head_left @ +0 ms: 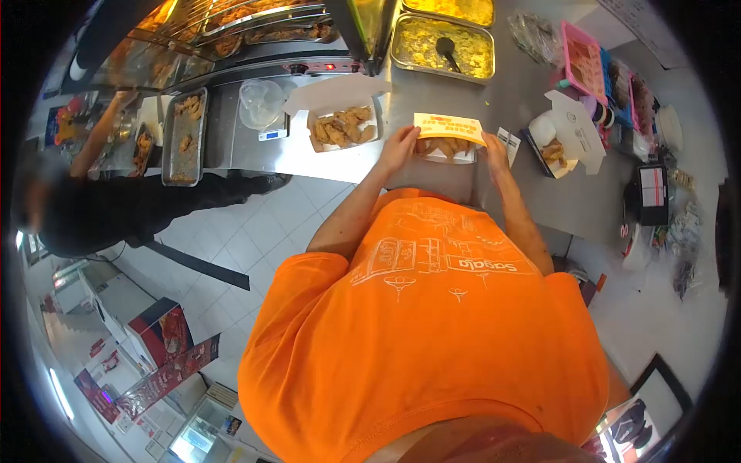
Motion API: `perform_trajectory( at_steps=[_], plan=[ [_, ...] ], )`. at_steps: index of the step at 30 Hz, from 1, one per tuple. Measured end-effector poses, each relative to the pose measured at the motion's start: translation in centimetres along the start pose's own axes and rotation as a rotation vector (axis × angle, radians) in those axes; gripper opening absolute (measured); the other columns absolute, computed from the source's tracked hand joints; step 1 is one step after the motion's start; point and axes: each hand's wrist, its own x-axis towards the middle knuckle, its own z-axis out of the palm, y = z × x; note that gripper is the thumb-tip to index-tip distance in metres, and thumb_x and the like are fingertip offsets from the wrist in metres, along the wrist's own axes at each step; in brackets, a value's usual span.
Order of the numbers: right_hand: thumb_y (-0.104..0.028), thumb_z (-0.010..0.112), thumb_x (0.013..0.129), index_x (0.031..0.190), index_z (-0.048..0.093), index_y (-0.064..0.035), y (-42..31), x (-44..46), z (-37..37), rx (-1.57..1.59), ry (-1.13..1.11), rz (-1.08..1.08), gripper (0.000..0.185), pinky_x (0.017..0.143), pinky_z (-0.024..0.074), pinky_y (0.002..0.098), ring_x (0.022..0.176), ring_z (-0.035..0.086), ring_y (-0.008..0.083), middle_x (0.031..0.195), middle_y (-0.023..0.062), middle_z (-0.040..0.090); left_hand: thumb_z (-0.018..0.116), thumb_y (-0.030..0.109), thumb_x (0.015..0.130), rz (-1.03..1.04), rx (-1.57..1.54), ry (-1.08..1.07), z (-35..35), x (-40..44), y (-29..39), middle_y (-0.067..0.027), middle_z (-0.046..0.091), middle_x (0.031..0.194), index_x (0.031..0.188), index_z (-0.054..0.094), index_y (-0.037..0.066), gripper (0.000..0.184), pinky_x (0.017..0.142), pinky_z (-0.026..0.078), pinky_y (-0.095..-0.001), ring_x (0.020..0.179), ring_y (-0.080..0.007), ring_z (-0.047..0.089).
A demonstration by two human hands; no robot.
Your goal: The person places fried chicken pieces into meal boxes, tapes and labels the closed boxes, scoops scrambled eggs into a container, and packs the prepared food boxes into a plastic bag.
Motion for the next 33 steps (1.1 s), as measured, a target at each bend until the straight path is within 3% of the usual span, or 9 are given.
perform_trajectory(
  at_steps=[2,5,11,15,18,19,22,26,33],
  plan=[
    [-0.037,0.059,0.097,0.119,0.063,-0.0101,-0.3,0.2,-0.4,-0.050,0.004,0.038,0.035,0.088,0.0464,0.0322,0.100,0.057,0.0127,0.109,0.0023,0.062,0.053,0.044,0.100,-0.068,0.028,-0.057,-0.3,0.2,1.6,-0.0162,0.065,0.125,0.128,0.061,-0.006,0.058,0.105,0.039,-0.0326,0.117,-0.0216,0.058],
    [-0.037,0.057,0.098,0.121,0.061,-0.0114,0.3,0.9,-0.9,-0.058,0.013,0.097,0.035,0.088,0.0474,0.0335,0.103,0.057,0.0142,0.114,0.0026,0.061,0.055,0.044,0.099,-0.097,-0.045,-0.083,-0.9,3.0,-3.2,-0.0074,0.068,0.093,0.114,0.068,-0.004,0.051,0.077,0.048,-0.0268,0.084,-0.0139,0.059],
    [-0.035,0.058,0.097,0.116,0.066,-0.0040,1.9,0.5,-0.2,0.010,-0.001,0.039,0.037,0.089,0.0494,0.0323,0.097,0.063,0.0180,0.102,0.0051,0.067,0.051,0.039,0.100,-0.043,0.033,-0.060,-0.2,1.9,-4.0,-0.0151,0.068,0.117,0.132,0.058,-0.003,0.053,0.094,0.046,-0.0293,0.109,-0.0177,0.061],
    [-0.037,0.065,0.093,0.126,0.064,-0.0013,7.7,2.3,-1.2,-0.409,0.133,-0.162,0.049,0.095,0.0477,0.0360,0.107,0.064,0.0248,0.113,0.0158,0.069,0.052,0.029,0.100,0.067,0.210,-0.044,-0.2,2.5,-7.1,-0.0179,0.068,0.117,0.141,0.053,0.004,0.048,0.097,0.046,-0.0327,0.106,-0.0198,0.063],
    [-0.035,0.072,0.087,0.134,0.059,-0.0049,6.7,2.1,-1.2,-0.328,0.111,-0.076,0.058,0.103,0.0428,0.0390,0.120,0.059,0.0313,0.123,0.0187,0.065,0.063,0.023,0.092,-0.288,-0.053,-0.052,-0.4,3.6,-7.6,-0.0217,0.064,0.124,0.140,0.054,0.011,0.051,0.096,0.047,-0.0343,0.103,-0.0263,0.063],
    [-0.033,0.074,0.086,0.135,0.058,-0.0061,4.8,1.3,-0.9,-0.338,0.105,-0.038,0.059,0.104,0.0422,0.0396,0.123,0.057,0.0323,0.126,0.0183,0.064,0.067,0.022,0.088,-0.126,0.225,0.004,-0.5,3.7,-6.8,-0.0222,0.061,0.127,0.140,0.054,0.011,0.055,0.096,0.048,-0.0363,0.104,-0.0286,0.062],
    [-0.030,0.079,0.079,0.139,0.054,-0.0107,-2.9,-3.2,0.2,-1.001,0.032,-0.671,0.067,0.104,0.0441,0.0426,0.131,0.050,0.0354,0.137,0.0178,0.055,0.084,0.022,0.067,0.331,1.002,0.015,0.1,1.4,2.2,-0.0218,0.045,0.144,0.142,0.052,0.018,0.081,0.102,0.045,-0.0470,0.124,-0.0370,0.048],
    [-0.023,0.077,0.077,0.134,0.055,-0.0065,-3.9,-2.9,-0.5,-1.354,-0.355,-0.985,0.063,0.102,0.0476,0.0429,0.132,0.047,0.0342,0.140,0.0176,0.050,0.090,0.028,0.058,0.584,1.216,-0.445,1.2,4.0,1.5,-0.0200,0.033,0.151,0.142,0.052,0.032,0.092,0.109,0.040,-0.0523,0.132,-0.0460,0.035],
    [-0.007,0.063,0.083,0.114,0.064,-0.0020,-2.8,-2.5,-2.0,-1.389,-0.453,-1.065,0.032,0.095,0.0518,0.0398,0.111,0.064,0.0280,0.117,0.0124,0.065,0.076,0.023,0.077,0.876,1.153,-0.459,-0.3,3.9,-0.1,-0.0193,0.025,0.157,0.144,0.046,0.044,0.076,0.110,0.040,-0.0537,0.133,-0.0486,0.032]
  ],
)
